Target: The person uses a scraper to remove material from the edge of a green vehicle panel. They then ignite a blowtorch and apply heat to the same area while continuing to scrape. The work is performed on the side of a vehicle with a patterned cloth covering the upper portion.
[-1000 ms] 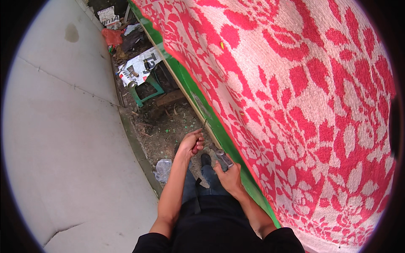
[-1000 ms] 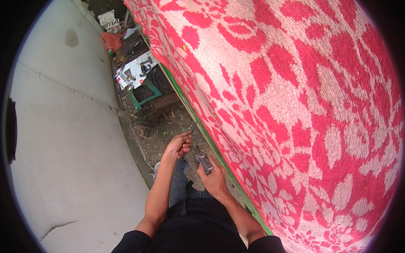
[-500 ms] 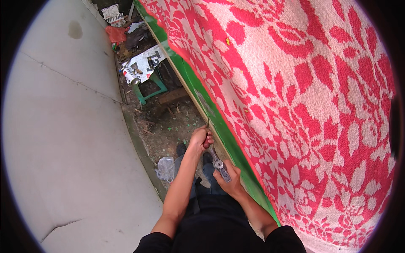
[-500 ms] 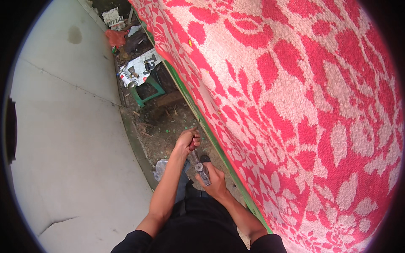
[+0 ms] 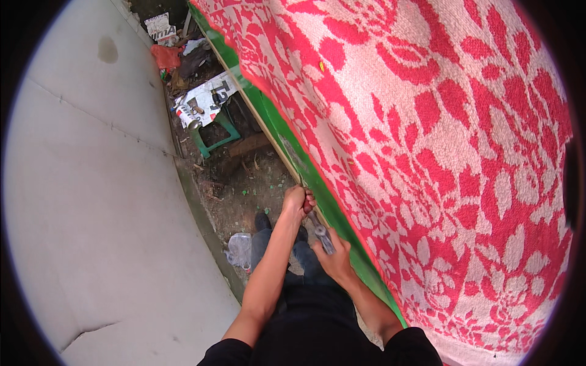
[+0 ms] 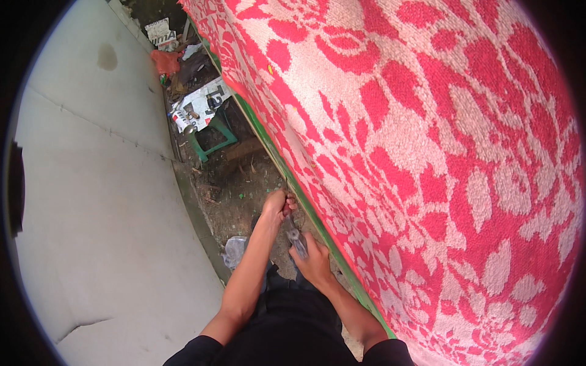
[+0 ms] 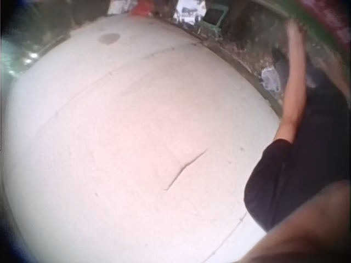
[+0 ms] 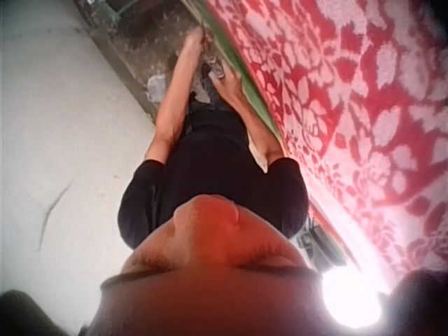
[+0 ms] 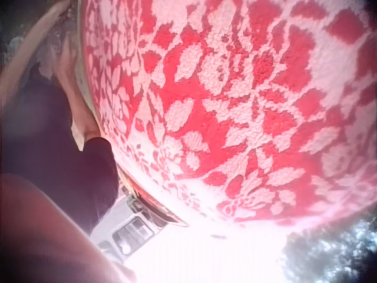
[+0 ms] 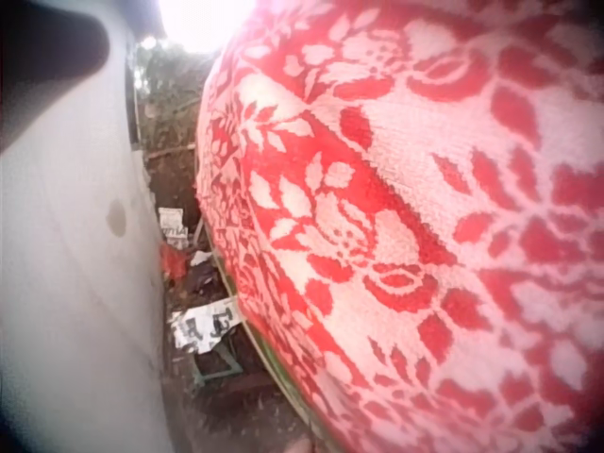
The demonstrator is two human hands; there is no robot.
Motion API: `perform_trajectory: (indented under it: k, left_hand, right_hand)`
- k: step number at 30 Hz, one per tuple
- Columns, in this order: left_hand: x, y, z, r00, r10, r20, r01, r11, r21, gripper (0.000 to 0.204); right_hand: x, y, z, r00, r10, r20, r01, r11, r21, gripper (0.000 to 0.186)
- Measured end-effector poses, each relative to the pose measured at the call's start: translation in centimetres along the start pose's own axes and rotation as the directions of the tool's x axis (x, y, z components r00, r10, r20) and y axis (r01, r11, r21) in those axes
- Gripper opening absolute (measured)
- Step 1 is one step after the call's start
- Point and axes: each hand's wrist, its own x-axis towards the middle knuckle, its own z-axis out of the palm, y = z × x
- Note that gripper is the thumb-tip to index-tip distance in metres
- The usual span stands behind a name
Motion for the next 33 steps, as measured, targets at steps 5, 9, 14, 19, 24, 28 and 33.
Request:
perform_trajectory:
  k: [5,9,14,19,24,28,33]
  left_hand:
    - [0.5,-0.4,-0.2,1.0,-0.004,0.006,0.004,1.0,0.003,0.018]
    - [1.0,-0.6,-0.3,1.0,-0.002,-0.004,0.002,0.999,0.04,0.019]
    - [1.5,-0.7,-0.3,1.0,-0.005,-0.009,0.005,1.0,0.009,0.018]
    - [0.3,0.8,-0.2,1.0,-0.023,-0.002,0.023,0.998,0.065,0.019]
    - [1.5,6.8,-6.8,0.944,-0.285,0.167,0.274,0.958,0.083,0.035]
    - [1.1,9.7,-10.1,0.903,-0.346,0.254,0.321,0.937,0.137,0.038]
    - [0.7,9.2,-9.4,0.914,-0.321,0.246,0.277,0.94,0.197,0.043]
  right_hand:
    - [-0.3,0.6,0.0,0.998,-0.025,-0.054,0.028,0.998,0.052,0.025]
    - [0.3,0.7,0.3,0.996,0.091,-0.017,-0.091,0.995,0.027,0.024]
    - [0.3,0.6,0.3,0.999,0.024,-0.044,-0.02,0.995,0.101,0.025]
    - [0.6,2.0,1.1,0.99,0.125,-0.068,-0.122,0.992,0.039,0.021]
    - [0.8,1.2,0.7,0.985,0.147,-0.087,-0.14,0.987,0.079,0.02]
    - [0.5,1.0,0.3,0.983,0.169,-0.073,-0.162,0.983,0.088,0.019]
    - [0.2,0.4,-0.5,0.974,0.217,-0.069,-0.213,0.975,0.061,0.019]
